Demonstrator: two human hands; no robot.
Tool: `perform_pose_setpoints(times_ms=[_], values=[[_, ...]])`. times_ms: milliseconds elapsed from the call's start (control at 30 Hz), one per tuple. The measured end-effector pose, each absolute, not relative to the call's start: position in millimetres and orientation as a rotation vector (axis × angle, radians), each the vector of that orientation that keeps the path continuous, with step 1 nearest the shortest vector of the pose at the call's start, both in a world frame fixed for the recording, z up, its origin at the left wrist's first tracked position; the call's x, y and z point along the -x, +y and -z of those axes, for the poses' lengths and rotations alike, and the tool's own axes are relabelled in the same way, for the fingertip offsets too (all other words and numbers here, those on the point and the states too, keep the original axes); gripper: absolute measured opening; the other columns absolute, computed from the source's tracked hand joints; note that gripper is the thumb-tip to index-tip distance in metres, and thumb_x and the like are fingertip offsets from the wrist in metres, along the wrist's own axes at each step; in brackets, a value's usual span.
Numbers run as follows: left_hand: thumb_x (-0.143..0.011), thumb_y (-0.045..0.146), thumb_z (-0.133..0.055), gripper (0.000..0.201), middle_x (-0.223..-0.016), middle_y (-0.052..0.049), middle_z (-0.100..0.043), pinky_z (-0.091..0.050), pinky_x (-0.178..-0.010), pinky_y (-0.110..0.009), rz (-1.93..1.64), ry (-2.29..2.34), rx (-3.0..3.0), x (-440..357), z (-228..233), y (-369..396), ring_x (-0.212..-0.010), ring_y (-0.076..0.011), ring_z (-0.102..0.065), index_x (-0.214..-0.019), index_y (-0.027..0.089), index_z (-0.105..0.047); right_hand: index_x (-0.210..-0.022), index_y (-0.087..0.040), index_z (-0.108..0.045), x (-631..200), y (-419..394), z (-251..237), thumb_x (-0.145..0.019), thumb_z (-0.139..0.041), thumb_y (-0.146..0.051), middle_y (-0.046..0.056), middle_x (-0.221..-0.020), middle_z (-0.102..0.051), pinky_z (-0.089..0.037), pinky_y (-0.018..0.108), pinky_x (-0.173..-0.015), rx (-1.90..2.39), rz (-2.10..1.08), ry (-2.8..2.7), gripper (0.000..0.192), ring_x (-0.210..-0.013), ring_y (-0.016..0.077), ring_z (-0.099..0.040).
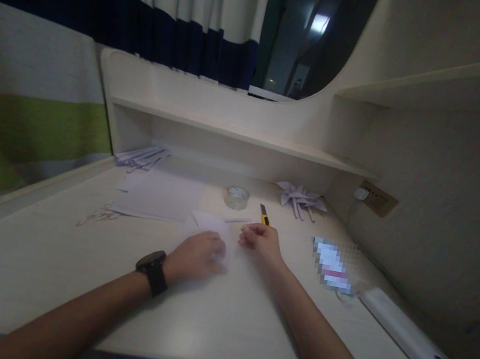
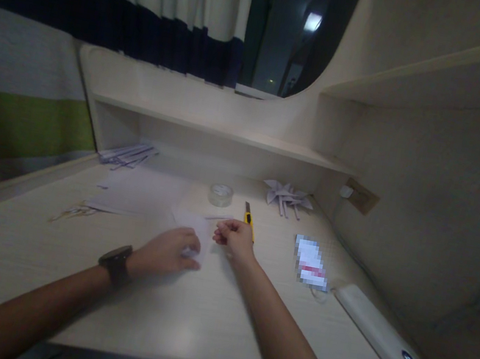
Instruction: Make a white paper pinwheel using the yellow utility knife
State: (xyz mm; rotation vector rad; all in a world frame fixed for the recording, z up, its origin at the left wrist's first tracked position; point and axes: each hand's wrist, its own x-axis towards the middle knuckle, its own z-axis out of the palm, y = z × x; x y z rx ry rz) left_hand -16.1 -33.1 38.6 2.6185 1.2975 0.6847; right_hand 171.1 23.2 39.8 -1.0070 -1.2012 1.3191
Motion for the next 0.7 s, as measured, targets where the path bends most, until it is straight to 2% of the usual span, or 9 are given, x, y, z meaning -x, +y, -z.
perform_pose_setpoints(times_ms=[200, 300, 433, 700], values=[[-0.076, 0.042, -0.065, 0.027, -0.087, -0.005, -0.059, -0.041, -0.074, -0.030, -0.678, 1.271, -2.617, 15, -34, -31, -0.083, -0.0201, -0.055, -0.088, 0.019, -0.063, -0.061, -0.014, -0.059, -168, 18, -40, -0.066, -0.072, -0.046, 0.005, -0.061, -0.066, -0.047, 0.021, -0.049, 1.053, -1.375, -1.177, 0.035, -0.054, 0.0122, -0.060], [-0.077, 0.043, -0.064, 0.027, -0.089, -0.005, -0.059, -0.041, -0.075, -0.031, -0.717, 1.273, -2.613, 13, -34, -34, -0.084, -0.0206, -0.055, -0.089, 0.018, -0.062, -0.067, -0.014, -0.060, -167, 12, -49, -0.074, -0.068, -0.038, 0.009, -0.078, -0.069, -0.050, 0.023, -0.055, 1.079, -1.467, -1.078, 0.026, -0.068, 0.0145, -0.063], [-0.079, 0.041, -0.062, 0.026, -0.090, -0.006, -0.058, -0.041, -0.076, -0.031, -0.755, 1.263, -2.607, 8, -32, -38, -0.086, -0.0207, -0.054, -0.089, 0.017, -0.061, -0.075, -0.016, -0.059, -168, 7, -61, -0.078, -0.064, -0.032, 0.011, -0.098, -0.066, -0.053, 0.026, -0.055, 1.073, -1.594, -0.984, 0.017, -0.085, 0.0185, -0.060], [-0.075, 0.042, -0.066, 0.030, -0.092, -0.005, -0.057, -0.042, -0.075, -0.032, -0.779, 1.293, -2.591, 5, -33, -40, -0.087, -0.0211, -0.052, -0.090, 0.018, -0.057, -0.077, -0.016, -0.059, -169, 7, -58, -0.079, -0.065, -0.027, 0.009, -0.092, -0.064, -0.056, 0.030, -0.058, 1.068, -1.636, -0.905, 0.013, -0.079, 0.0171, -0.060]])
